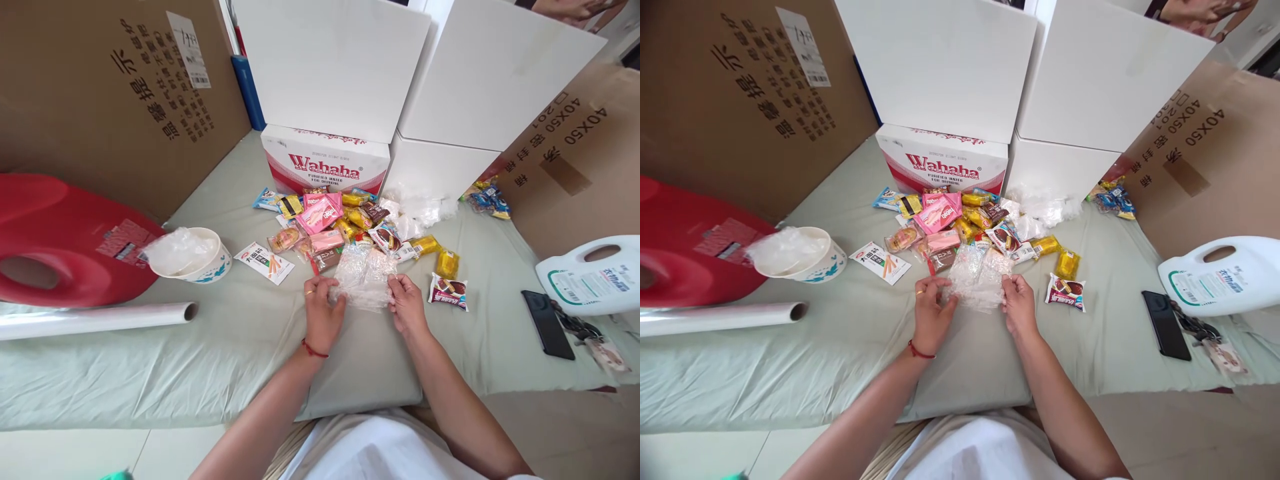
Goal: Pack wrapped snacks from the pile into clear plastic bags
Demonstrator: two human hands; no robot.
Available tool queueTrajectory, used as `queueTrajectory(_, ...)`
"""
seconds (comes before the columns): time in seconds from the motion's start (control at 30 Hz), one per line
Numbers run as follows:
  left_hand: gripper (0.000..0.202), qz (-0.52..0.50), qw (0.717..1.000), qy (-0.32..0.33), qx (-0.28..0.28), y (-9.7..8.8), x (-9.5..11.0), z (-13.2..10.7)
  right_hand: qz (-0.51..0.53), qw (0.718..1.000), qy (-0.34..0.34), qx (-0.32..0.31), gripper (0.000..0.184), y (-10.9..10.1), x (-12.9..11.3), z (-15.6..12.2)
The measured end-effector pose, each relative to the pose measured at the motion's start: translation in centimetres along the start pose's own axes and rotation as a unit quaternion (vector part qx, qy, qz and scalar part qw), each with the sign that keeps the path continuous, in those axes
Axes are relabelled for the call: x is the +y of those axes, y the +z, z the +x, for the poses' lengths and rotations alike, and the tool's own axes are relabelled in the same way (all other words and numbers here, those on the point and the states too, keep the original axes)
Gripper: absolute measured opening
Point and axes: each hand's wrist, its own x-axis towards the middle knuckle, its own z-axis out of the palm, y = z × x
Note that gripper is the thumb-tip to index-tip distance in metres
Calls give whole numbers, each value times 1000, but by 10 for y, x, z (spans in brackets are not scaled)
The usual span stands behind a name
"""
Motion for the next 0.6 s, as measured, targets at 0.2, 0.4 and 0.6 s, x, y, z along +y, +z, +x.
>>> queueTrajectory(0.2,50,152,954,255,-45,-3,9,-7,-9,999,0,-32,46,5,2,-2)
queueTrajectory(0.4,19,88,958,176,-211,1,6,-6,-4,998,-14,-67,46,8,3,-1)
queueTrajectory(0.6,18,70,973,101,-194,3,5,-8,-9,995,-44,-86,59,-5,1,-21)
